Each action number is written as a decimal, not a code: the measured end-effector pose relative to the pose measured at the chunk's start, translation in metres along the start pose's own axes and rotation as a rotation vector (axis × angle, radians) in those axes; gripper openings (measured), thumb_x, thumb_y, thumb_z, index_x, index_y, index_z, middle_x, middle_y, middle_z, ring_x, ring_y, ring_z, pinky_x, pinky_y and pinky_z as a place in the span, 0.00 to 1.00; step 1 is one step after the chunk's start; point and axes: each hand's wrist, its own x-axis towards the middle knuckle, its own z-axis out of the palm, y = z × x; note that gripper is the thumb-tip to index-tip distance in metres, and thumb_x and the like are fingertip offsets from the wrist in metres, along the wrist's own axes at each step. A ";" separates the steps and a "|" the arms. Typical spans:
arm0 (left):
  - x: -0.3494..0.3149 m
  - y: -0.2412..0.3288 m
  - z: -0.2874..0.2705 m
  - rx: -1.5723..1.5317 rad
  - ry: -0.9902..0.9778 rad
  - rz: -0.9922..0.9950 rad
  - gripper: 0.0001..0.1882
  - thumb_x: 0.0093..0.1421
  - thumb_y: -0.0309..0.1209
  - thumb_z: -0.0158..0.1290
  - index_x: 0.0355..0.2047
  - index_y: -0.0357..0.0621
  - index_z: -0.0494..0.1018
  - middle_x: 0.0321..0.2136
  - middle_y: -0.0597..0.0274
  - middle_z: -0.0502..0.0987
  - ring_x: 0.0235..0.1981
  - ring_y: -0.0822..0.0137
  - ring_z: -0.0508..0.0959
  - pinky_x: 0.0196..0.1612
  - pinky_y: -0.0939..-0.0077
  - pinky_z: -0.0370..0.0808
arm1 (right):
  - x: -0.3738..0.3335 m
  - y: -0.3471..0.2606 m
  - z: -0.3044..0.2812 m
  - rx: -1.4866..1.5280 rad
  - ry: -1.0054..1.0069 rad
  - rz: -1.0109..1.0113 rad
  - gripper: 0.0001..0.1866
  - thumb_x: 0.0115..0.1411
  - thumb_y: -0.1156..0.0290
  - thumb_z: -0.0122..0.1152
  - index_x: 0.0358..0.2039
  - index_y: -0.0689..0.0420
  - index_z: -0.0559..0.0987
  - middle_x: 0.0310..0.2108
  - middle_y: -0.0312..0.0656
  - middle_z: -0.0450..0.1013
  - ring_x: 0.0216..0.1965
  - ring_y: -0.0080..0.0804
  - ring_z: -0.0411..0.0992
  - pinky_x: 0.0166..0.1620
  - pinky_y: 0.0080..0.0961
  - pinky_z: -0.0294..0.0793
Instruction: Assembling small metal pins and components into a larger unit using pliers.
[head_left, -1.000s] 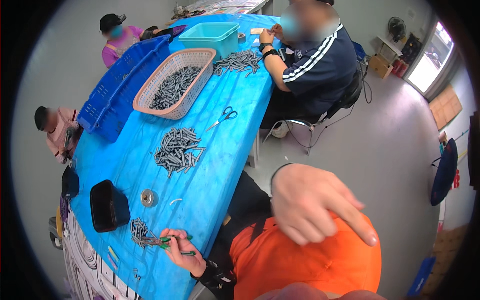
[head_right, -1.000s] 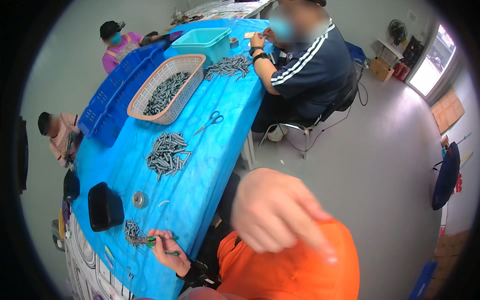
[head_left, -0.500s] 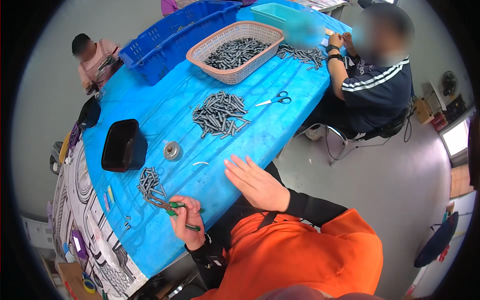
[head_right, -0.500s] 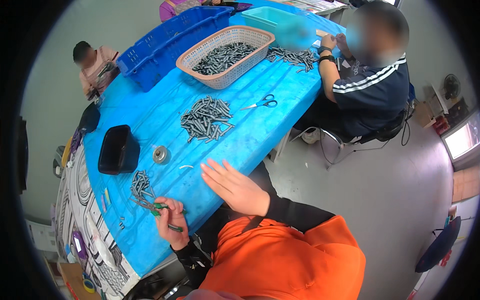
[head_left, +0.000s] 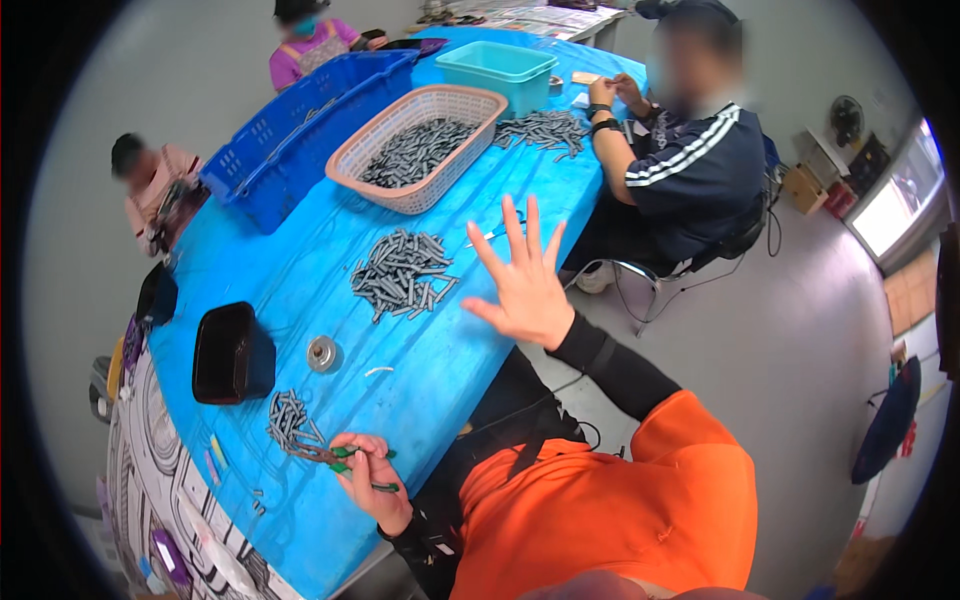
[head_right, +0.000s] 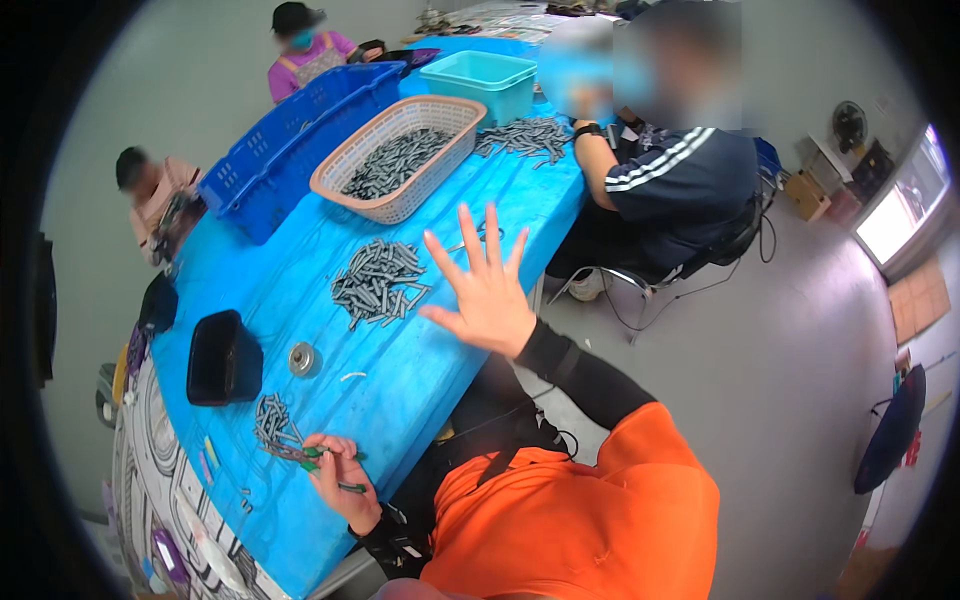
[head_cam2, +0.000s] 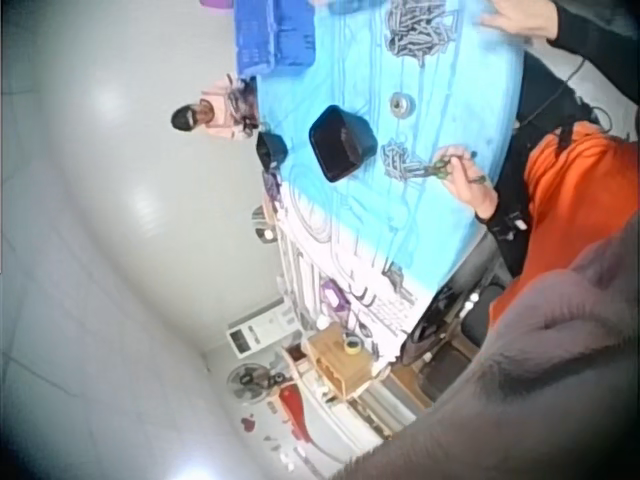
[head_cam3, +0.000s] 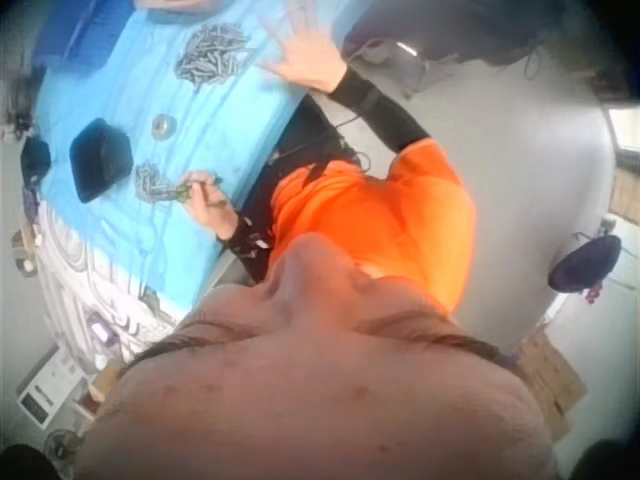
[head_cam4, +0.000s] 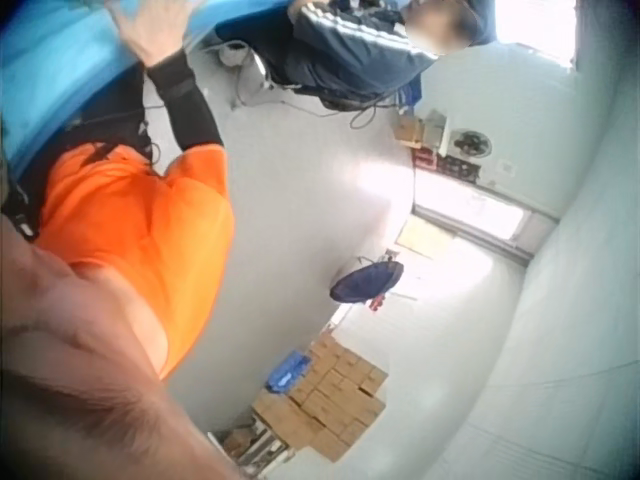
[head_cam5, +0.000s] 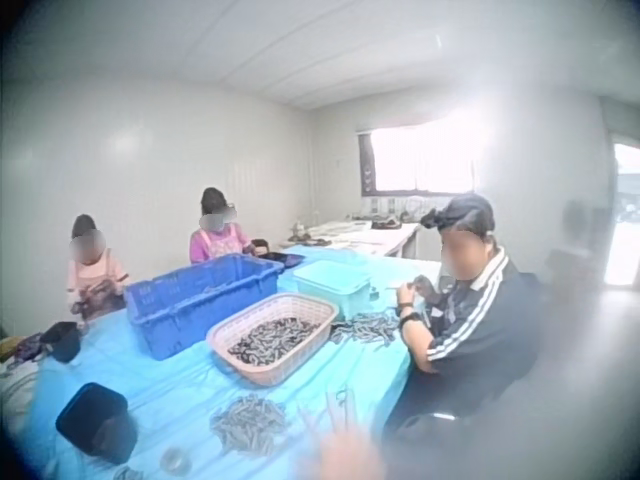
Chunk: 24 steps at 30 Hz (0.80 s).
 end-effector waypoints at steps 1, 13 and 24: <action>0.001 0.000 -0.001 -0.010 -0.008 0.001 0.14 0.59 0.25 0.46 0.45 0.36 0.63 0.27 0.61 0.65 0.28 0.70 0.63 0.34 0.73 0.61 | 0.012 0.007 -0.009 -0.045 0.073 -0.029 0.44 0.53 0.37 0.52 0.66 0.44 0.56 0.68 0.58 0.35 0.67 0.67 0.28 0.52 0.81 0.31; 0.003 -0.001 -0.001 0.024 -0.062 0.021 0.13 0.60 0.26 0.45 0.45 0.34 0.63 0.27 0.61 0.67 0.28 0.71 0.64 0.34 0.74 0.62 | 0.176 0.117 -0.102 -0.554 0.600 0.028 0.42 0.54 0.29 0.41 0.64 0.37 0.60 0.68 0.54 0.38 0.67 0.67 0.26 0.45 0.88 0.30; 0.003 -0.009 -0.004 -0.023 0.057 0.011 0.14 0.59 0.22 0.47 0.46 0.34 0.64 0.29 0.59 0.69 0.30 0.69 0.67 0.35 0.73 0.65 | 0.096 0.054 -0.097 0.632 -0.754 -0.162 0.27 0.61 0.52 0.56 0.53 0.58 0.73 0.49 0.47 0.73 0.52 0.35 0.70 0.55 0.29 0.67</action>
